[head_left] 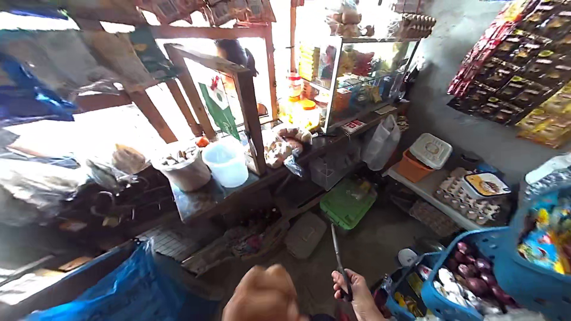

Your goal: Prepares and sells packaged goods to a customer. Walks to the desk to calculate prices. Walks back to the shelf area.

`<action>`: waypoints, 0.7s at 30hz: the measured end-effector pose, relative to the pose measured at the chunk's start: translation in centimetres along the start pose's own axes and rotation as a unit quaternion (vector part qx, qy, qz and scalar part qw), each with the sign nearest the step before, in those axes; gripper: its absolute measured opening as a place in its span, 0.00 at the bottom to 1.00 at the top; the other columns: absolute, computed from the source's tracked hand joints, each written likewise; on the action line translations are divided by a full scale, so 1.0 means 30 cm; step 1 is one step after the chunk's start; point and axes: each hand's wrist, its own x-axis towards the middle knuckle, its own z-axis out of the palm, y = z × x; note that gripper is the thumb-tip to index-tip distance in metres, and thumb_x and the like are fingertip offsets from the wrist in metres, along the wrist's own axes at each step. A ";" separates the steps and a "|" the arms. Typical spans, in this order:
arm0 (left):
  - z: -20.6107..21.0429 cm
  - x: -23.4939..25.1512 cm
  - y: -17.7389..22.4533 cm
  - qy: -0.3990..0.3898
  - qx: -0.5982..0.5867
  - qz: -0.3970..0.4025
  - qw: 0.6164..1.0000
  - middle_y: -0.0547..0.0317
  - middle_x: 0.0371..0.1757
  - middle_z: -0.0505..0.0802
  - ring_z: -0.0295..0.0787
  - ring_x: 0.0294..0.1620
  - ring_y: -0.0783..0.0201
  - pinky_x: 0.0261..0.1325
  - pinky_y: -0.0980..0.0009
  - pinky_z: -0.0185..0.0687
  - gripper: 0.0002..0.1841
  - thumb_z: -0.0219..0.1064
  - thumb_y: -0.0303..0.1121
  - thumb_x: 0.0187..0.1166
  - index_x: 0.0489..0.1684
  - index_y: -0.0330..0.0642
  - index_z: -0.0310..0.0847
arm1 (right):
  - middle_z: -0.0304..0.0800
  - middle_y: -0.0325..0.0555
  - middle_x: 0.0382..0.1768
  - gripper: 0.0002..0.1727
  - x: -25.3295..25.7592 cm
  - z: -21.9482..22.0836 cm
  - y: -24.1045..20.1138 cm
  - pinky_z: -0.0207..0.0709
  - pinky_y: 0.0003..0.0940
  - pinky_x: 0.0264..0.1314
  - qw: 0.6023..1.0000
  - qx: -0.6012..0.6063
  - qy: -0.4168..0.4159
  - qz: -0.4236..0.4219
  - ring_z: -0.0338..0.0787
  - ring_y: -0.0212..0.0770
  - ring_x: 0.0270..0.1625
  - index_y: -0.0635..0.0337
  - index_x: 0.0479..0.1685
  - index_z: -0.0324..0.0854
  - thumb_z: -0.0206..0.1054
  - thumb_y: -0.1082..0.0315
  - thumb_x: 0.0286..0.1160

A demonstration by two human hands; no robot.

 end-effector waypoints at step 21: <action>0.108 0.196 -1.247 0.311 0.209 -0.284 0.882 0.58 0.50 0.89 0.87 0.42 0.77 0.40 0.82 0.86 0.16 0.55 0.32 0.88 0.50 0.33 0.89 | 0.93 0.37 0.24 0.06 0.918 0.113 -0.677 0.90 0.26 0.30 0.948 -0.016 -0.304 -0.088 0.93 0.30 0.25 0.57 0.31 0.83 0.77 0.70 0.68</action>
